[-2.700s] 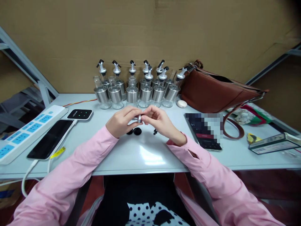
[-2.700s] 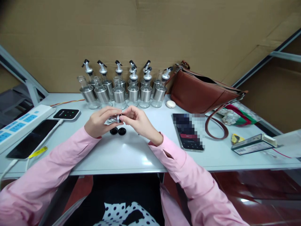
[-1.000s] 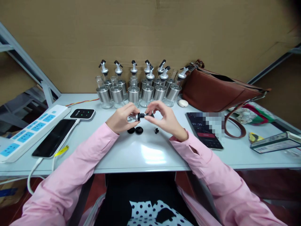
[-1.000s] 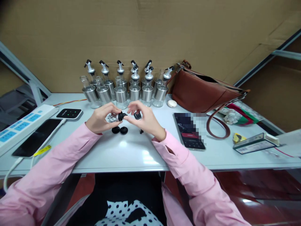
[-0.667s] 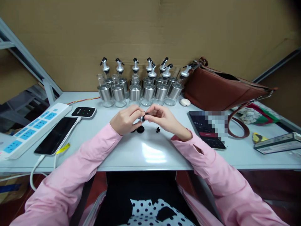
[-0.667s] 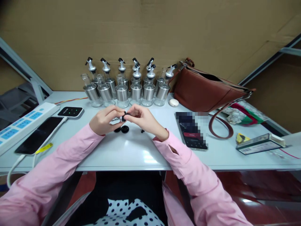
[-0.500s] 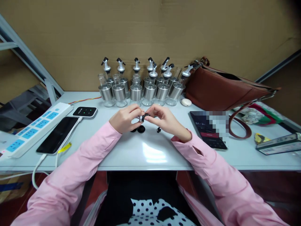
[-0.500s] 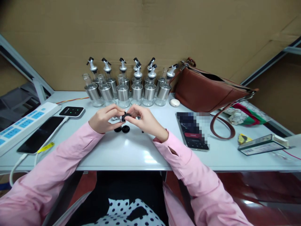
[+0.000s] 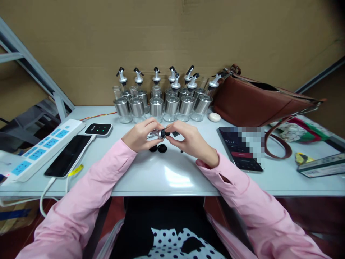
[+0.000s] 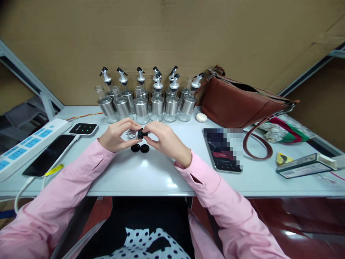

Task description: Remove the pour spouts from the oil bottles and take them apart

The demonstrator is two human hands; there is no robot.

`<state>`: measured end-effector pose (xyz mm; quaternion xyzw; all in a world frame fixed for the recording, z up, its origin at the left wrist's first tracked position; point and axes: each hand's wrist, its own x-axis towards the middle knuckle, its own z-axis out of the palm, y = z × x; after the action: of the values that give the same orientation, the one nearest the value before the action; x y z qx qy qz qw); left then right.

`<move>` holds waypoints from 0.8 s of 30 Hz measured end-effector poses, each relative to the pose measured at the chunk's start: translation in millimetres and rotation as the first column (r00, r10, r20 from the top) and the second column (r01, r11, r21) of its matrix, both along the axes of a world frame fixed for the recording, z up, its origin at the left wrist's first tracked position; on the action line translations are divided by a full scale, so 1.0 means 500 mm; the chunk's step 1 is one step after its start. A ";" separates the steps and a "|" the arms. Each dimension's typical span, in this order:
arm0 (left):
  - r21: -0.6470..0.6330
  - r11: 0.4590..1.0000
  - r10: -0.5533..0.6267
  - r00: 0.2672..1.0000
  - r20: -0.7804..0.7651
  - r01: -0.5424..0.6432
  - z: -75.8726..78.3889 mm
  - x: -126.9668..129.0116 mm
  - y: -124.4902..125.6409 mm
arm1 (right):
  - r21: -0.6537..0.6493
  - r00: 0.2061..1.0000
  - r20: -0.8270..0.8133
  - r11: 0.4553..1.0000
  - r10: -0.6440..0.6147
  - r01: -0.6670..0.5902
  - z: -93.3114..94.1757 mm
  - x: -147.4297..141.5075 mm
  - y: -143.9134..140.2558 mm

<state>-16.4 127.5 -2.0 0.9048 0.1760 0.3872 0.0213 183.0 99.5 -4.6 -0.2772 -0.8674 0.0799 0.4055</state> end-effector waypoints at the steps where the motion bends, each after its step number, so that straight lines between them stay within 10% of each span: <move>1: 0.001 1.000 -0.005 1.000 0.008 0.005 0.002 0.001 0.000 | 0.024 1.000 0.008 1.000 -0.003 0.003 0.000 0.000 0.001; 9: -0.141 0.974 0.171 0.984 -0.055 -0.177 0.001 -0.036 0.025 | 0.207 0.994 -0.021 0.972 -0.108 0.110 0.003 0.015 0.005; 18: -0.315 0.846 0.354 0.895 -0.273 -0.431 -0.106 -0.051 0.097 | -0.029 0.971 0.188 0.987 -0.147 0.155 -0.017 0.022 0.019; 24: -0.377 0.831 0.314 0.905 -0.288 -0.408 -0.116 -0.035 0.084 | -0.212 0.921 0.385 0.965 -0.064 0.156 -0.042 0.017 0.020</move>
<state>-34.1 169.4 -60.1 0.8638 0.4266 0.2364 0.1267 191.6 109.5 -25.7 -0.3826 -0.8957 0.1059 0.2001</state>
